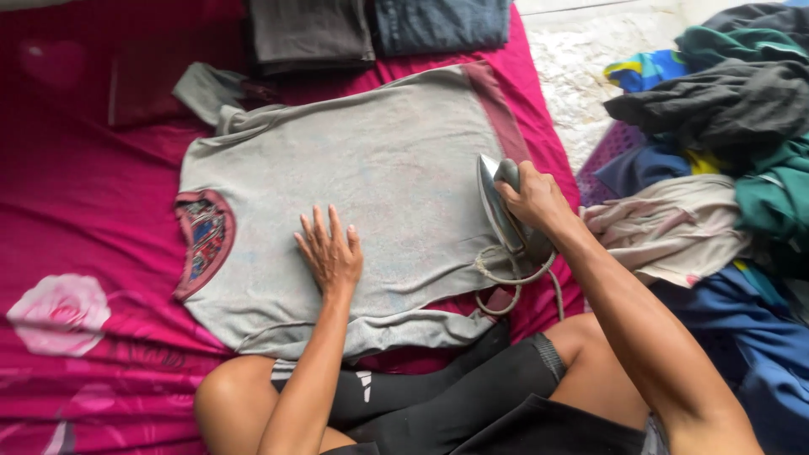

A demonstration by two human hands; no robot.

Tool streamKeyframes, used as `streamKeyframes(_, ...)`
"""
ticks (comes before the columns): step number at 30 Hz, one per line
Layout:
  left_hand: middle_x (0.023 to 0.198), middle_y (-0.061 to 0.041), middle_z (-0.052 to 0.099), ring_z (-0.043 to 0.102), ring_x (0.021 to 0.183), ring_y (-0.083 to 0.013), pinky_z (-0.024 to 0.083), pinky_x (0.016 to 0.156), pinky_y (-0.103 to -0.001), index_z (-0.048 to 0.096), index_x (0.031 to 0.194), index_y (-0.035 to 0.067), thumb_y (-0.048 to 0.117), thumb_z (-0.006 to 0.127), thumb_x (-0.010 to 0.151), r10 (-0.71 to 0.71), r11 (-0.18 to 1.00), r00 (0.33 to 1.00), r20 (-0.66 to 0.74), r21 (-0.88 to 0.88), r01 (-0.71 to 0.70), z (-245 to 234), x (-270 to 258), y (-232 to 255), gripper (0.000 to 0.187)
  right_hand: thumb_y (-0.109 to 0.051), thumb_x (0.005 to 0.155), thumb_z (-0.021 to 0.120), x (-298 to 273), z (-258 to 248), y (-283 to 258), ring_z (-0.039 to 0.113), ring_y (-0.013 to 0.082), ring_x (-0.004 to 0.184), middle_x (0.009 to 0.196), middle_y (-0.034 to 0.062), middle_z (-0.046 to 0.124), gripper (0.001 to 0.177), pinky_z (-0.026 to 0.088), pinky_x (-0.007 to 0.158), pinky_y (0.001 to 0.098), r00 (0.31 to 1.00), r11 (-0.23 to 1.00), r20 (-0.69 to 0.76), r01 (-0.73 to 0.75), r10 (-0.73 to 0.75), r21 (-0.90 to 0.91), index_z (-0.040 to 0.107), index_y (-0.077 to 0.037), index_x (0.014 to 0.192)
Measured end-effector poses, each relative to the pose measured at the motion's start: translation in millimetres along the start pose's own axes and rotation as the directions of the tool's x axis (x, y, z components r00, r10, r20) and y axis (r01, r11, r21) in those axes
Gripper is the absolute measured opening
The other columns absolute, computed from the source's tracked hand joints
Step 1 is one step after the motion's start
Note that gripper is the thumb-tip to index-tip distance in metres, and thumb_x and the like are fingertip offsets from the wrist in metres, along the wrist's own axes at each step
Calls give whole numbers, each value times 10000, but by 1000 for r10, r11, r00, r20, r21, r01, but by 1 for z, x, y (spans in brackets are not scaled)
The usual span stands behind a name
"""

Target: The person irons a grey t-shirt laid out on a bed. They use an electric iron in their right hand to smooth the fabric while holding the shirt in place with their left hand. The person moves the iron back and forth across the shirt's surface.

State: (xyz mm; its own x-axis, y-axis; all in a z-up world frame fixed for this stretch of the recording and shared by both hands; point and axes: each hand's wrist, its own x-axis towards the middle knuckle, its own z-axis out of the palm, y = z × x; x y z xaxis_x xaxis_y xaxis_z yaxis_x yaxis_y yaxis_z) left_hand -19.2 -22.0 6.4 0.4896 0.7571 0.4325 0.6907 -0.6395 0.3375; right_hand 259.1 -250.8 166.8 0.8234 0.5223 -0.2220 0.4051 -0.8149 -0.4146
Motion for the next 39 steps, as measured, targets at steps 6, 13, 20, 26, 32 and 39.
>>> streamKeyframes(6, 1594, -158, 402, 308, 1504, -401, 189, 1215, -599, 488, 1523, 138, 408, 439, 1015, -100, 981, 988, -118, 151, 118, -4, -39, -40, 577, -552, 975, 541, 0, 68, -96, 609, 544, 1175, 1151, 402, 643, 579, 499, 968, 635, 972, 968, 108, 188, -208, 169, 561, -8, 1173)
streamKeyframes(13, 1601, -146, 402, 306, 1517, -367, 147, 1249, -564, 499, 1495, 125, 385, 421, 989, -102, 974, 994, -45, 199, 109, -26, -43, -29, 574, -569, 987, 509, 10, 182, -148, 674, 541, 1026, 999, 369, 678, 546, 544, 853, 615, 898, 896, 127, 389, -420, 212, 534, -37, 1105)
streamKeyframes(20, 1654, -127, 316, 214, 1556, -345, 49, 1268, -546, 436, 1536, 131, 370, 336, 1024, -163, 973, 985, 64, 177, 149, -30, -43, -26, 575, -459, 1030, 485, -6, 159, -142, 711, 539, 895, 887, 372, 668, 428, 567, 690, 576, 825, 845, 189, 531, -532, 62, 512, -32, 1035)
streamKeyframes(26, 1661, -134, 285, 177, 1562, -357, 15, 1259, -563, 405, 1552, 136, 402, 343, 1023, -195, 972, 968, 155, 164, 169, -32, -40, -26, 595, -497, 1029, 476, 3, 141, -121, 725, 516, 839, 841, 342, 678, 436, 576, 636, 554, 868, 876, 148, 483, -475, -20, 489, -61, 1038)
streamKeyframes(32, 1634, -151, 296, 199, 1541, -392, 65, 1238, -604, 362, 1576, 146, 431, 355, 1027, -203, 979, 959, 199, 50, 197, -19, 17, -33, 618, -497, 1035, 467, 3, 135, -156, 740, 489, 824, 858, 318, 695, 424, 590, 629, 533, 892, 897, 118, 442, -436, -25, 504, -74, 1034)
streamKeyframes(39, 1676, -114, 257, 150, 1574, -345, 39, 1257, -565, 343, 1590, 183, 492, 248, 1069, -178, 983, 943, 280, 94, 158, 20, 72, -35, 613, -536, 1036, 417, 62, 139, -179, 734, 499, 889, 948, 300, 698, 434, 598, 705, 561, 915, 915, 87, 399, -394, -58, 479, -108, 1071)
